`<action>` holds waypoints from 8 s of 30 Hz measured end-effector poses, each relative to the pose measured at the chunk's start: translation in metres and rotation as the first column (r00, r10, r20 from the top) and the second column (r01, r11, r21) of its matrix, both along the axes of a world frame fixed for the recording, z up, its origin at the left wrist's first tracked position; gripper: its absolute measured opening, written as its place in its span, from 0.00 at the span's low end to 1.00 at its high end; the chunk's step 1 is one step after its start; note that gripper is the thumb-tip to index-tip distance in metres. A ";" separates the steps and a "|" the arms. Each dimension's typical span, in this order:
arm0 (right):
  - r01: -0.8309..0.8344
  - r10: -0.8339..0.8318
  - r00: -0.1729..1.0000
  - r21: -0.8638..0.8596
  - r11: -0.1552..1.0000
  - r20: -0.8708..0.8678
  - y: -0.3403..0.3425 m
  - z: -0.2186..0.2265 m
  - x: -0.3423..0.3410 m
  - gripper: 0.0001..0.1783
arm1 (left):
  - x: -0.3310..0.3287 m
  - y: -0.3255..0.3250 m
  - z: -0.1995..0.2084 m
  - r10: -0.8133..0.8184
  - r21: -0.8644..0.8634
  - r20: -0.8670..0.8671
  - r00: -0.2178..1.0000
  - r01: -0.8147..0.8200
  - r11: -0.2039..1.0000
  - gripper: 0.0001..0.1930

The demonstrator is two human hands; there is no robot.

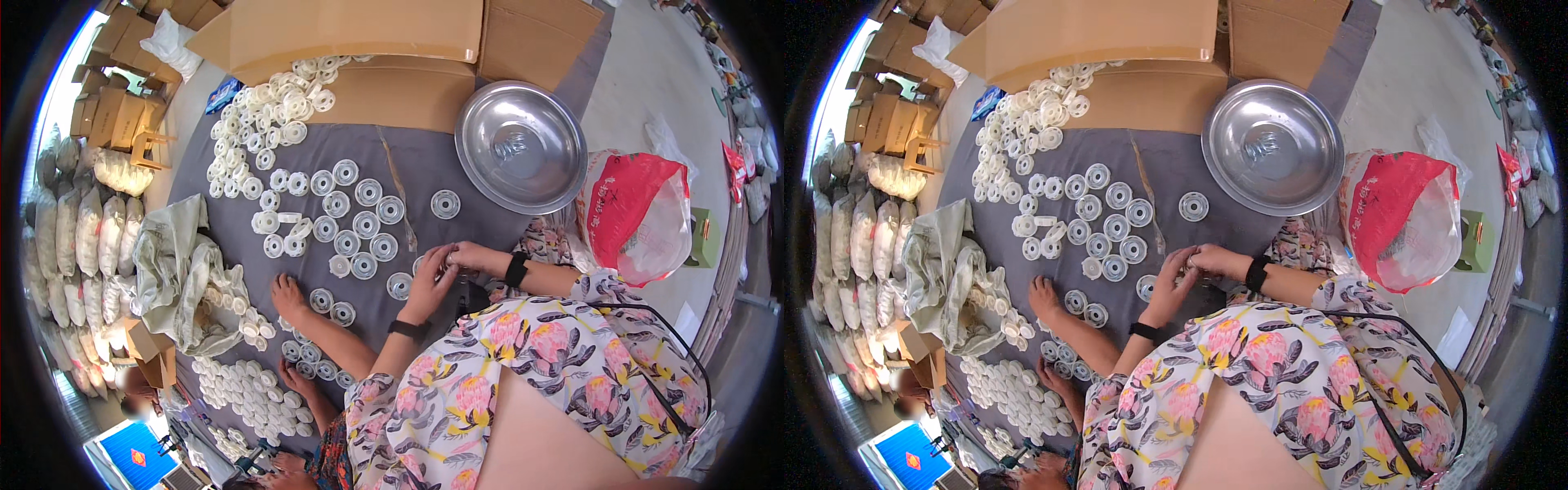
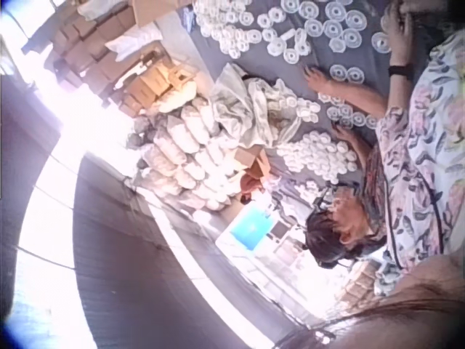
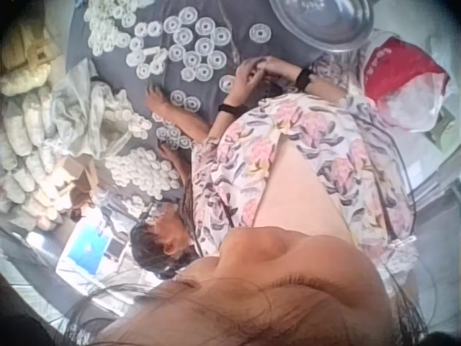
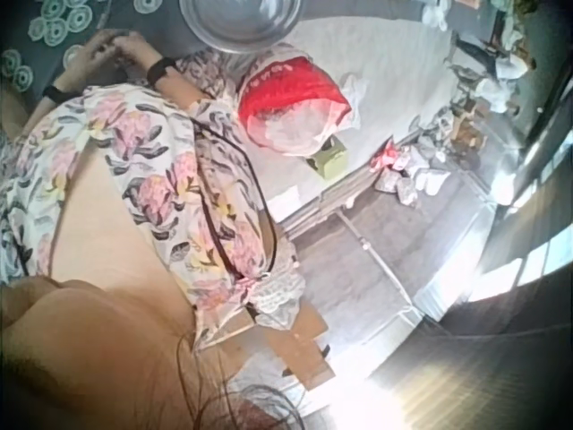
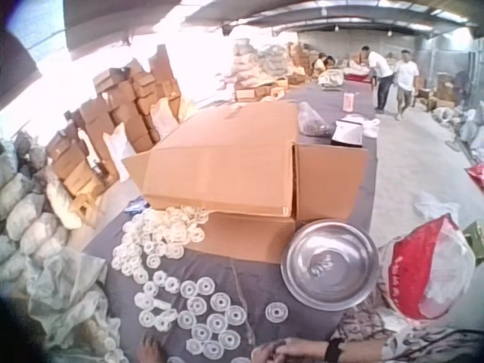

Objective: Assembling small white plastic components by combining circular parts with metal springs and pins.

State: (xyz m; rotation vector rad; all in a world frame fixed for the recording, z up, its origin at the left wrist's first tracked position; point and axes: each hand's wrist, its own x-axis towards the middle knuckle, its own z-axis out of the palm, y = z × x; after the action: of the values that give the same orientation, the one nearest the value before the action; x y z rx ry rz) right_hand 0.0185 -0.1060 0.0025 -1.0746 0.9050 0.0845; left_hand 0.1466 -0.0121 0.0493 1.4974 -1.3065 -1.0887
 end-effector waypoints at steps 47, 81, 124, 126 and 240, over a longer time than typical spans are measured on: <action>0.335 -0.360 0.924 0.184 0.924 0.127 -0.005 0.023 0.017 0.14 | 0.006 0.011 -0.008 0.463 0.193 -0.415 0.783 -0.421 0.886 0.17; 0.379 -0.068 0.897 -0.680 0.628 0.437 -0.007 0.058 0.013 0.08 | -0.035 -0.007 0.020 0.575 0.353 -0.474 0.667 -0.454 0.818 0.14; 0.119 0.585 0.790 -0.981 0.151 0.186 -0.035 0.066 0.008 0.10 | -0.017 0.031 0.031 0.686 0.705 -0.709 0.165 0.215 0.676 0.21; 0.123 0.571 0.796 -0.977 0.173 0.201 -0.030 0.067 0.009 0.10 | -0.023 0.026 0.041 0.679 0.708 -0.682 0.273 0.011 0.707 0.21; 0.202 -0.261 0.963 0.446 0.872 0.073 -0.057 0.036 0.078 0.19 | 0.154 -0.036 -0.039 0.372 -0.025 0.355 0.858 -0.389 0.921 0.20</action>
State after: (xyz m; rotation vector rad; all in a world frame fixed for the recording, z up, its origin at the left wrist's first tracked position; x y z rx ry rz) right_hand 0.0962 -0.1635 0.0381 -0.5413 0.8384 0.0133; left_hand 0.3010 -0.0481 0.0104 1.9545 -1.1475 -0.6130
